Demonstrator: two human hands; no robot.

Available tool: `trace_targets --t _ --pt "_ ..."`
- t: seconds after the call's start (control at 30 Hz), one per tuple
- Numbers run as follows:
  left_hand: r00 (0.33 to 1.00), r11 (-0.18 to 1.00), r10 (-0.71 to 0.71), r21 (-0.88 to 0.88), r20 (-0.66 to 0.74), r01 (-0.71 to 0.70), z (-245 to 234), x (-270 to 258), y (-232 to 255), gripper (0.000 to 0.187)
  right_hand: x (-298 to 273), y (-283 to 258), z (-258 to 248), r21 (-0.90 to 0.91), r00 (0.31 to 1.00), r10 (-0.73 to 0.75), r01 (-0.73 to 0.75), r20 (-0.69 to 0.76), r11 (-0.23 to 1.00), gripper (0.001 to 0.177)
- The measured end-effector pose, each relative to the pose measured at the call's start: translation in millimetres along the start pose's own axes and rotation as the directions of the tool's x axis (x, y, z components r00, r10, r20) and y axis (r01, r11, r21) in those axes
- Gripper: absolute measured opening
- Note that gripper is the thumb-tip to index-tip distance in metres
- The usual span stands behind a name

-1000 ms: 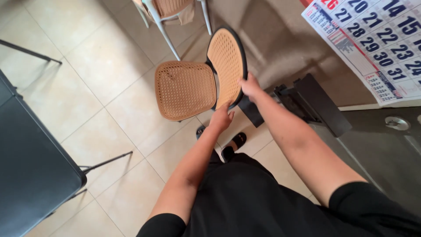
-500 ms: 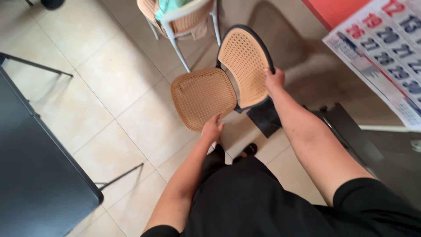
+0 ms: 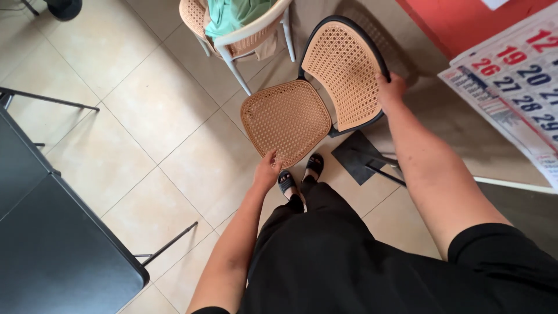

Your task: Move and rearrange chairs, a table, and a small stand in a room.

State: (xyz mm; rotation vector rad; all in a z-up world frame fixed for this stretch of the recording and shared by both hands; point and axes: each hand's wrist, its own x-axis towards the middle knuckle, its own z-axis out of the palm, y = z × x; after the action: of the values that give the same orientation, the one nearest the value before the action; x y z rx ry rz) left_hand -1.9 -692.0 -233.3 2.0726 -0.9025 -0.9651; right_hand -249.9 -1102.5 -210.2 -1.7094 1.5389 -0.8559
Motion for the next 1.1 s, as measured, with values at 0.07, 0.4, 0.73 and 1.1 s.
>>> trace_targets --t 0.07,0.4,0.73,1.1 --pt "1.0 1.0 0.002 0.012 0.001 -0.002 -2 4 7 0.057 19 1 -3 0.027 1.0 -0.003 0.003 0.007 1.0 0.023" --pt "0.999 1.0 0.005 0.031 0.036 -0.006 14 33 36 0.058 79 8 3 0.015 0.988 -0.012 0.014 -0.153 1.0 0.031" --pt "0.995 0.995 0.094 -0.022 0.032 -0.093 15 53 55 0.057 38 -3 19 0.087 0.972 -0.077 0.098 -0.221 0.991 0.036" --pt "0.987 0.985 0.128 -0.107 -0.102 -0.138 -53 119 19 0.051 -81 -150 175 0.177 0.871 0.102 -0.21 0.48 0.962 0.07"
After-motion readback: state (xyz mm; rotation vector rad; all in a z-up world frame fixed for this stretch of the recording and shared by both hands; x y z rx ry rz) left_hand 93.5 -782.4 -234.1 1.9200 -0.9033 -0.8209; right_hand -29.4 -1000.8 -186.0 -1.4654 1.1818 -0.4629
